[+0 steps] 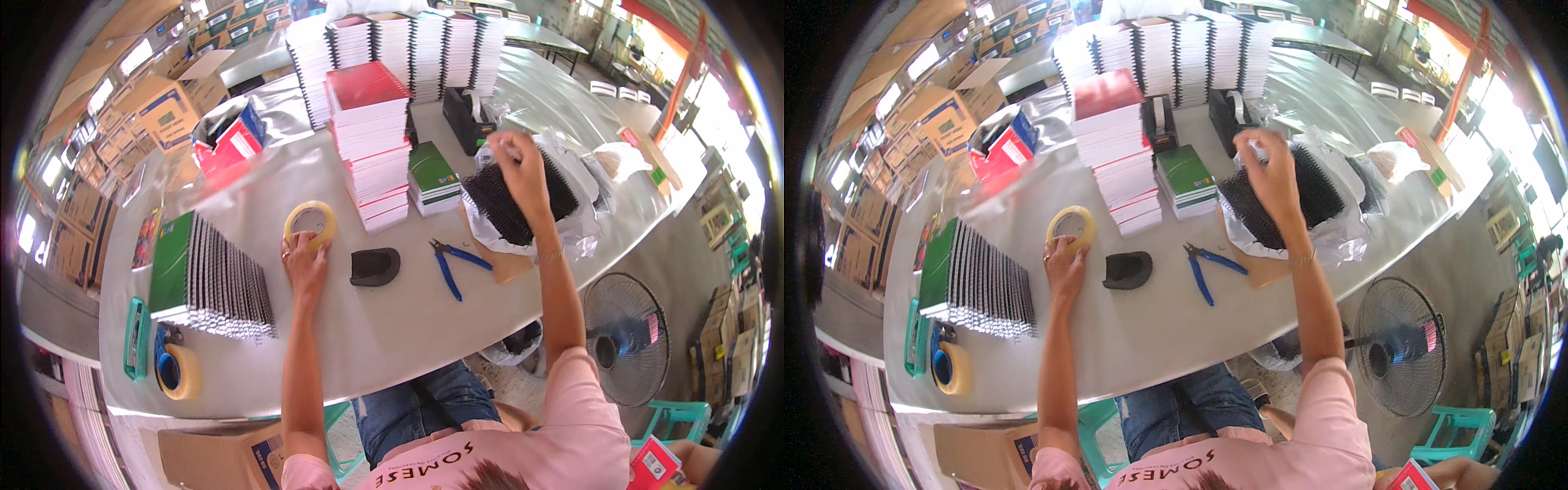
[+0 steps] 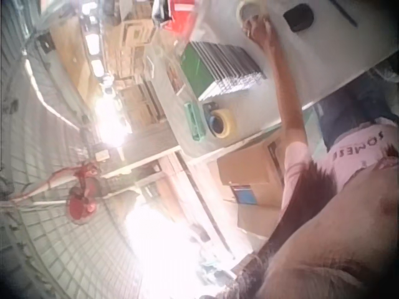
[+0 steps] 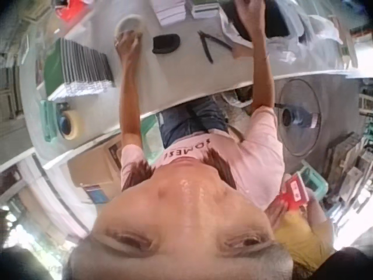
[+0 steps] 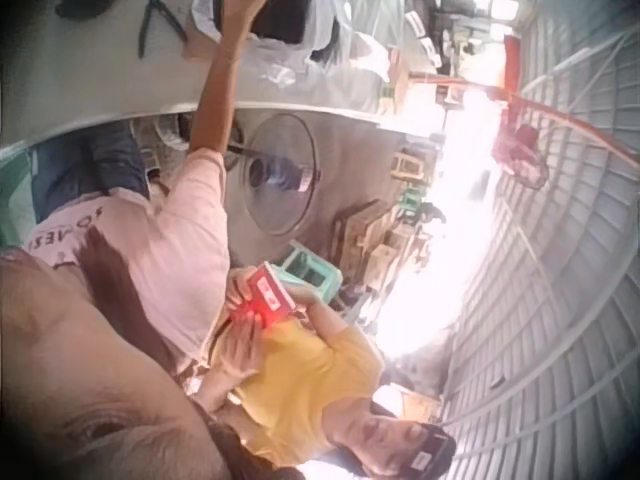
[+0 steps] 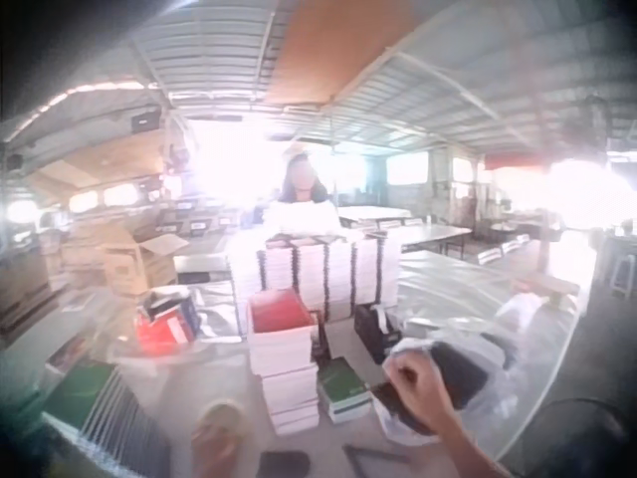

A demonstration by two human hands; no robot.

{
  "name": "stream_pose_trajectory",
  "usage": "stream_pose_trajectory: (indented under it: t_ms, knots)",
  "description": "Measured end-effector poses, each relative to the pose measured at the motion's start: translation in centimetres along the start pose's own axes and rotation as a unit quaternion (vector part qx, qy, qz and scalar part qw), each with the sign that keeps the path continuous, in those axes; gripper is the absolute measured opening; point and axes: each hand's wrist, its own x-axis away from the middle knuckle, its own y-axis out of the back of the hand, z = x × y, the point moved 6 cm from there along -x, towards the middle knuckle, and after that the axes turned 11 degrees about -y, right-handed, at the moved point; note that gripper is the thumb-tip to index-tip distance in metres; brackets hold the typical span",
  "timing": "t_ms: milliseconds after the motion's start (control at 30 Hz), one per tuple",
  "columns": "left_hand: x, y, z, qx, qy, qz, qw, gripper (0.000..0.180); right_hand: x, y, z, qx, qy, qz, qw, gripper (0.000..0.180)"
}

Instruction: The person loads a roll of tape into a desk dispenser and then applies strips of tape to the spiral spines of small green notebooks.

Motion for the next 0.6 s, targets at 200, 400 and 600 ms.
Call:
stream_pose_trajectory:
  t_ms: [200,400,600]
  knots:
    - [-0.5,-0.7,0.0,0.014,-0.022,-0.003,1.000,0.027,-9.0,0.2,-12.4,0.007,-0.139,0.002,0.990,0.018]
    - [-0.8,0.1,-0.2,0.005,0.003,0.020,1.000,0.027,-10.7,-9.0,-14.0,0.081,-0.147,0.143,0.975,0.032]
    - [-1.0,0.1,-0.1,0.009,0.028,0.020,0.999,0.028,-6.3,-18.3,-9.2,0.178,-0.161,0.171,0.956,0.090]
